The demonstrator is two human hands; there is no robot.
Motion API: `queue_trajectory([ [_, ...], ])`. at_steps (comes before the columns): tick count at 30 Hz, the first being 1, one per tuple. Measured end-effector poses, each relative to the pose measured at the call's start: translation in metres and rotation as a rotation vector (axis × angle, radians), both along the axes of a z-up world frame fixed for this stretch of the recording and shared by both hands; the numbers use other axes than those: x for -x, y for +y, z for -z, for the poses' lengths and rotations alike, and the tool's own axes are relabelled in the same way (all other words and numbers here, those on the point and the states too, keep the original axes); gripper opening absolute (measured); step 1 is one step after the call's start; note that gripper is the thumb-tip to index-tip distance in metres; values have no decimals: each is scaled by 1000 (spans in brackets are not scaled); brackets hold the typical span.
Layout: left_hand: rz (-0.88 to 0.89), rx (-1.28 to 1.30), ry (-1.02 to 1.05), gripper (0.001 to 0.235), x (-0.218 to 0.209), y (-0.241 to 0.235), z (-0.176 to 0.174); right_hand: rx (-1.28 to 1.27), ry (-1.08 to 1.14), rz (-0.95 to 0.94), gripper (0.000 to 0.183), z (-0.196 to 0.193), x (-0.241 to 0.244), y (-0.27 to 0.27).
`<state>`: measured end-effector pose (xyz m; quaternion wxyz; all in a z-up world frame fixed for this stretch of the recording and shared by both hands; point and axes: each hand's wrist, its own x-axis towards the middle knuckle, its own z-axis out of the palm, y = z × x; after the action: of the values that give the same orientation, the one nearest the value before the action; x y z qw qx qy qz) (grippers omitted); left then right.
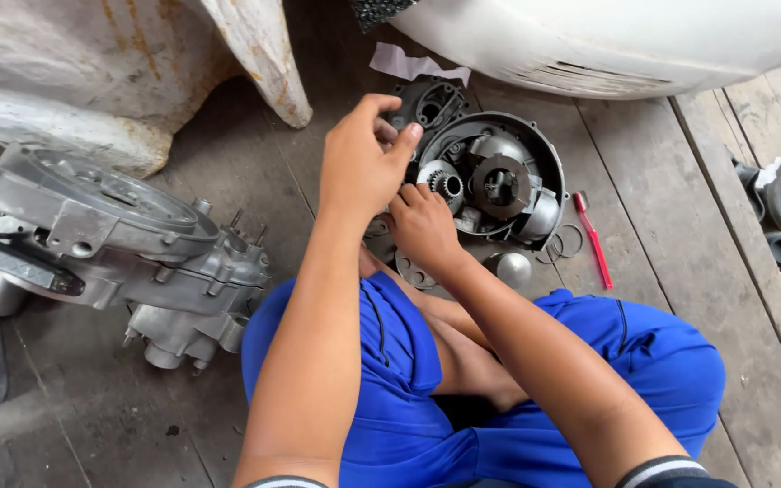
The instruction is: Cleaning a motorcycle piston with a toothbrush and inspecting engine gears and casing components.
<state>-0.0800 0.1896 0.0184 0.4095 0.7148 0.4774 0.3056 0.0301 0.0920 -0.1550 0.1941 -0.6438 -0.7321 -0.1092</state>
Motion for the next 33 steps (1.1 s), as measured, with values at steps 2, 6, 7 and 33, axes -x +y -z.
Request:
queue_trajectory([
  [2,-3,-2,-27,33,-1,0,3,12,-87,-44,14,16,10,11],
  [6,89,58,-25,33,-8,-6,-17,138,-53,-51,7,22,15,22],
  [7,86,54,-25,33,-6,-4,-16,134,-53,-54,7,19,16,26],
  [33,658,418,1271,48,-39,-36,102,397,610,324,35,-103,-138,-220],
])
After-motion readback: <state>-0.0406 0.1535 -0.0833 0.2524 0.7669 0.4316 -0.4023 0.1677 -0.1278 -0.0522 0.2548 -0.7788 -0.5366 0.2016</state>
